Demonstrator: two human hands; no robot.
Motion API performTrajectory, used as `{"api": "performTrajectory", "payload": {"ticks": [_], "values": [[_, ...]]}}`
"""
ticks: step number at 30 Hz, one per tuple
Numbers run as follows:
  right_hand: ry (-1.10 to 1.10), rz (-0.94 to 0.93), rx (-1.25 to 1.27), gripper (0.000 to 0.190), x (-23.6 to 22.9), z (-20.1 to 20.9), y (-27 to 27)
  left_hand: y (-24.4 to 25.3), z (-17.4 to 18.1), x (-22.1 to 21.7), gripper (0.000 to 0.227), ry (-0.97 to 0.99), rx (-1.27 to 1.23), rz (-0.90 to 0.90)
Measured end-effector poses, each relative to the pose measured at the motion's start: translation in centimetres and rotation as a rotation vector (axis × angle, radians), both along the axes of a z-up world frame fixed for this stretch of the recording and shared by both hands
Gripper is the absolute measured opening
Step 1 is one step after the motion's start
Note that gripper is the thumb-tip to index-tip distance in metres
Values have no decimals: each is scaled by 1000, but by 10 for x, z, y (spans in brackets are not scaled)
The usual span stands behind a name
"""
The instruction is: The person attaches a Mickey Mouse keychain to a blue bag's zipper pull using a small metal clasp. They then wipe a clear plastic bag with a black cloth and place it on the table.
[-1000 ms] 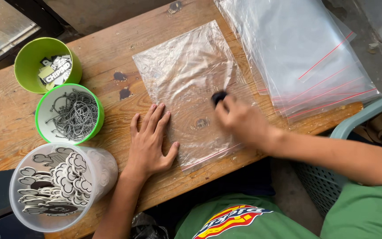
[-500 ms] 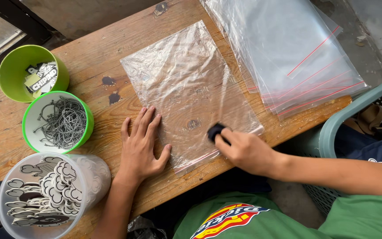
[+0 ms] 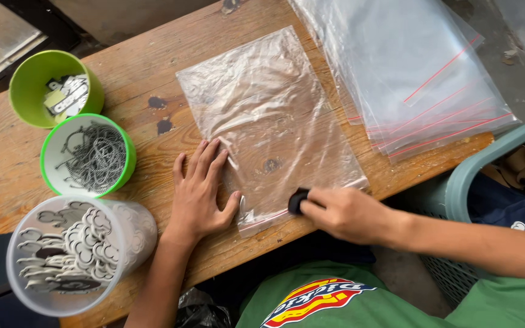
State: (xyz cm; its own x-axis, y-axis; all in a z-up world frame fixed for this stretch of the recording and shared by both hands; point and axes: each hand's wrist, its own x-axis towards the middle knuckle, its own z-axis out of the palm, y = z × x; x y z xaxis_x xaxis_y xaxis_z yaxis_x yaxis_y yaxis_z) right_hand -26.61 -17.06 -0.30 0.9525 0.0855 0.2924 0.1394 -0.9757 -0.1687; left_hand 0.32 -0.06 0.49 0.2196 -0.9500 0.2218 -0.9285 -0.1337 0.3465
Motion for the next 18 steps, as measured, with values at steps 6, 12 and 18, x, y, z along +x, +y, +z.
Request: {"api": "performTrajectory", "payload": {"ticks": [6,12,18], "values": [[23,-181,-180,24,58,7,-63,1,-1,0,78,4,5,8],[80,224,93,15,40,-3,14,1,1,-1,77,12,-9,9],[2,55,-113,19,108,4,-51,0,-2,2,77,34,-3,5]]}}
